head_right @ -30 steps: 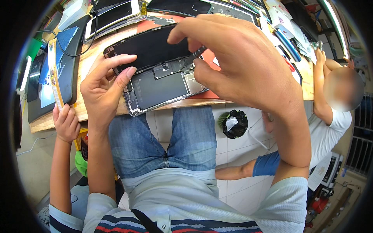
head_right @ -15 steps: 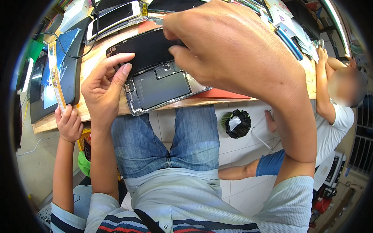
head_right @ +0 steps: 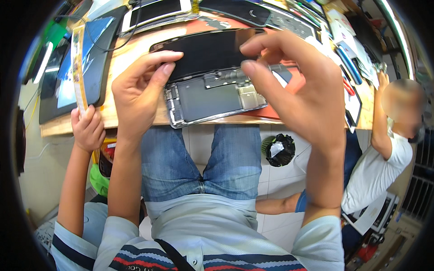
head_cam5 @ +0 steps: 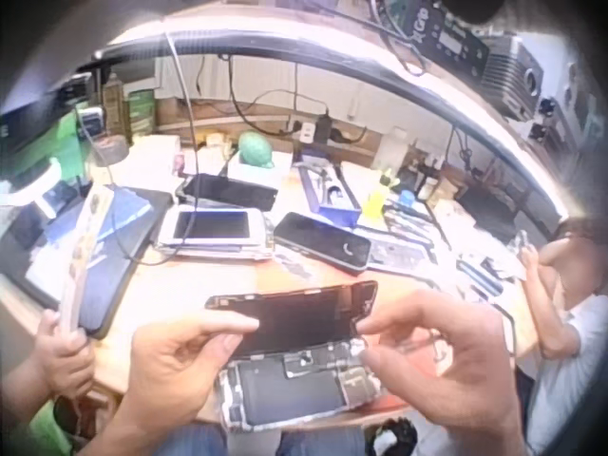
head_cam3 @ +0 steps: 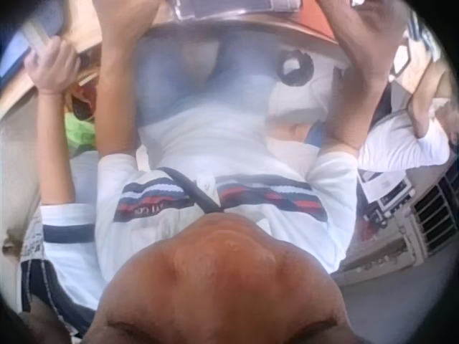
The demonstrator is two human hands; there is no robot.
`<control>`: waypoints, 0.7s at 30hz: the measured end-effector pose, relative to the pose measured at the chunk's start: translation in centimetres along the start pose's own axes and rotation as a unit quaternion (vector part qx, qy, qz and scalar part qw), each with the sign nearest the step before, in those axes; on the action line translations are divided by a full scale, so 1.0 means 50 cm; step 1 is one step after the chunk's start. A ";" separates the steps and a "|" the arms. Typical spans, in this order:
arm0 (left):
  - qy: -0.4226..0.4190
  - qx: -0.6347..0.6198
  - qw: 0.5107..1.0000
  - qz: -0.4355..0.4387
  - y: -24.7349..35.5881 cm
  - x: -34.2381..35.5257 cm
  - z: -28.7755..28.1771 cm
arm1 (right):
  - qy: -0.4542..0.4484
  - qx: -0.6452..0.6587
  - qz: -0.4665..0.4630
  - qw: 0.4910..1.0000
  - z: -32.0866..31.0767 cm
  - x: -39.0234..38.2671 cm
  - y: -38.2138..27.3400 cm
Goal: The person uses a screwdriver to remove screws from the internal frame of a disassembled smartphone. They then reassemble the device by closing the screen and back cover, and finally power it on to verify functionality.
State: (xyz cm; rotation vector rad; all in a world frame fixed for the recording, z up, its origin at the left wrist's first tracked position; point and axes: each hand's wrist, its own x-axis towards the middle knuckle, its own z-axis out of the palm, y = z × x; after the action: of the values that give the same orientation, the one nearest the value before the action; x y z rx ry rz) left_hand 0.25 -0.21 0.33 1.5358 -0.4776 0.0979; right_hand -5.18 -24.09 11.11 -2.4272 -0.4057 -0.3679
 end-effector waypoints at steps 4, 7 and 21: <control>-0.009 -0.006 1.000 0.026 -0.008 0.000 -0.001 | 0.047 0.179 0.043 0.982 0.086 -0.086 0.000; -0.006 -0.008 1.000 0.020 -0.005 -0.003 -0.004 | 0.071 0.243 0.079 0.964 0.128 -0.111 0.001; -0.005 -0.017 0.999 0.045 -0.009 0.002 -0.001 | 0.072 0.230 0.082 0.967 0.154 -0.116 0.002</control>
State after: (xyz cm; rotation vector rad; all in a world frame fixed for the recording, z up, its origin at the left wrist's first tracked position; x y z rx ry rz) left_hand 0.48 -0.22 -0.07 1.4827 -0.5541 0.1521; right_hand -9.22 -20.40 3.15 -1.9497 -0.1962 -0.3332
